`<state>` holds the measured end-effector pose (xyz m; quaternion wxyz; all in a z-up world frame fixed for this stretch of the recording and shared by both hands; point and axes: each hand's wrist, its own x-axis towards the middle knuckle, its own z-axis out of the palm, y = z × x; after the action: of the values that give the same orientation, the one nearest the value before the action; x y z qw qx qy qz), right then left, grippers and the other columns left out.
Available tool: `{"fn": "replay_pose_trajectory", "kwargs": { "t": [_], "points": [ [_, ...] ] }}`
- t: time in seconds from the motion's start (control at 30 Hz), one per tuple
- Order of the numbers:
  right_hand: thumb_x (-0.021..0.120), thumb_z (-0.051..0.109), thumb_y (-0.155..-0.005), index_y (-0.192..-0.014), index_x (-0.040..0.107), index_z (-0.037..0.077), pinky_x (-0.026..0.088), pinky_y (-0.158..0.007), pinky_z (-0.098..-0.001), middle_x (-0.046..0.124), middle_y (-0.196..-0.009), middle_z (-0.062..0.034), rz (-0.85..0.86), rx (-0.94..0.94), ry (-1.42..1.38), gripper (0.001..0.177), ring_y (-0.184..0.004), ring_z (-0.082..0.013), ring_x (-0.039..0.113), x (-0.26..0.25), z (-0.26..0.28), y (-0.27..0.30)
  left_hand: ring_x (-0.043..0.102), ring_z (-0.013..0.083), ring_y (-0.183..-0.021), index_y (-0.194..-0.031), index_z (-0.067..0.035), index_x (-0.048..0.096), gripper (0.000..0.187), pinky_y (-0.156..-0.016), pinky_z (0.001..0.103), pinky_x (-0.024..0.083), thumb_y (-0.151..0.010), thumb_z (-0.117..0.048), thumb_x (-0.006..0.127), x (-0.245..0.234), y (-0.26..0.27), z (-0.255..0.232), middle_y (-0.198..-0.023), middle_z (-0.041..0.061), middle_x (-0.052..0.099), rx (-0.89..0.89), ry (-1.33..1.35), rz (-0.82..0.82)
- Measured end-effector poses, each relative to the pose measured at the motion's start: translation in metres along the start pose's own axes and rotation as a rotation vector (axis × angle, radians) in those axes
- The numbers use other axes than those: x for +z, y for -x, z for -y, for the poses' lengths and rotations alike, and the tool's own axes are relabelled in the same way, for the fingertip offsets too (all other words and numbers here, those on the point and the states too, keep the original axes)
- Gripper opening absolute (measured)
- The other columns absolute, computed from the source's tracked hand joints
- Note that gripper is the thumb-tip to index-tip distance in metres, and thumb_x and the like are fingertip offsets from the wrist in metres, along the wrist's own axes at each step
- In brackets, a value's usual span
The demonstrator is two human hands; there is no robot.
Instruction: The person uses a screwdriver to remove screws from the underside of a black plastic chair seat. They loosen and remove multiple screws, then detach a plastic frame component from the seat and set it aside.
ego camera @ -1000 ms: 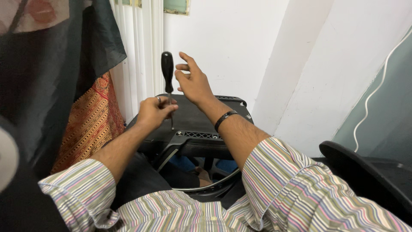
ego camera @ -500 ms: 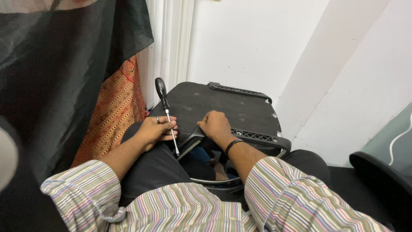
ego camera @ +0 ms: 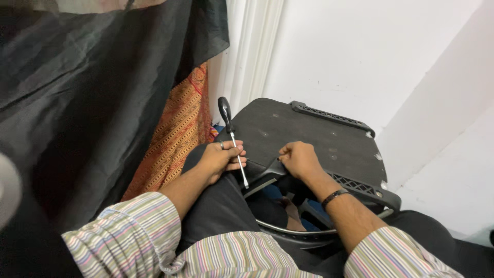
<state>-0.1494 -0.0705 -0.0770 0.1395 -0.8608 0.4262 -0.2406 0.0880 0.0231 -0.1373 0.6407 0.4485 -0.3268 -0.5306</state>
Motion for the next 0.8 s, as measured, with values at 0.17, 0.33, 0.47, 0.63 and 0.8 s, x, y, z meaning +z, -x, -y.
{"fn": "replay_pose_trajectory", "kwargs": {
  "t": [0.17, 0.33, 0.47, 0.63, 0.8],
  "points": [
    [0.073, 0.008, -0.083, -0.098, 0.079, 0.005, 0.06, -0.078, -0.0316, 0.08, -0.085, -0.0107, 0.106, -0.063, -0.046, 0.017, -0.08, -0.019, 0.078, -0.011, -0.008, -0.009, 0.073, 0.0229, -0.086, -0.132, 0.002, 0.059, 0.037, -0.079, 0.036, 0.066, -0.097, -0.01, 0.063, -0.003, -0.003, 0.005, -0.105, 0.014, 0.071, 0.019, -0.015, -0.009],
    [0.076, 0.009, -0.083, -0.096, 0.078, 0.005, 0.059, -0.078, -0.0345, 0.077, -0.089, -0.0122, 0.07, -0.069, -0.051, 0.014, -0.082, -0.0239, 0.076, -0.005, -0.01, 0.003, 0.073, 0.0224, -0.085, -0.132, 0.0, 0.059, 0.037, -0.078, 0.034, 0.064, -0.098, -0.011, 0.061, -0.003, -0.003, 0.007, -0.105, 0.014, 0.071, 0.007, -0.107, 0.035],
    [0.073, 0.001, -0.081, -0.091, 0.076, 0.004, 0.057, -0.079, -0.0383, 0.073, -0.093, -0.0138, 0.114, -0.488, 0.059, 0.012, -0.089, -0.0299, 0.072, -0.011, -0.01, -0.005, 0.073, 0.0225, -0.085, -0.131, 0.002, 0.06, 0.037, -0.077, 0.034, 0.064, -0.097, -0.011, 0.062, -0.003, -0.001, 0.006, -0.106, 0.015, 0.072, 0.022, -0.184, 0.078],
    [0.07, -0.005, -0.08, -0.09, 0.078, 0.006, 0.059, -0.079, -0.0368, 0.073, -0.093, -0.0116, 0.15, -0.553, 0.161, 0.017, -0.089, -0.0274, 0.071, -0.042, 0.004, -0.023, 0.074, 0.0244, -0.086, -0.131, 0.002, 0.061, 0.036, -0.078, 0.036, 0.064, -0.098, -0.011, 0.062, 0.0, -0.002, 0.007, -0.108, 0.016, 0.072, 0.015, -0.234, 0.07],
    [0.078, 0.009, -0.085, -0.096, 0.077, 0.008, 0.061, -0.075, -0.031, 0.076, -0.094, -0.0066, -0.014, -0.264, -0.03, 0.011, -0.084, -0.0175, 0.074, -0.089, -0.022, 0.025, 0.074, 0.025, -0.091, -0.129, 0.0, 0.059, 0.034, -0.079, 0.037, 0.064, -0.098, -0.014, 0.06, 0.005, 0.0, 0.0, -0.112, 0.015, 0.072, 0.019, -0.21, 0.058]
  ]
}}
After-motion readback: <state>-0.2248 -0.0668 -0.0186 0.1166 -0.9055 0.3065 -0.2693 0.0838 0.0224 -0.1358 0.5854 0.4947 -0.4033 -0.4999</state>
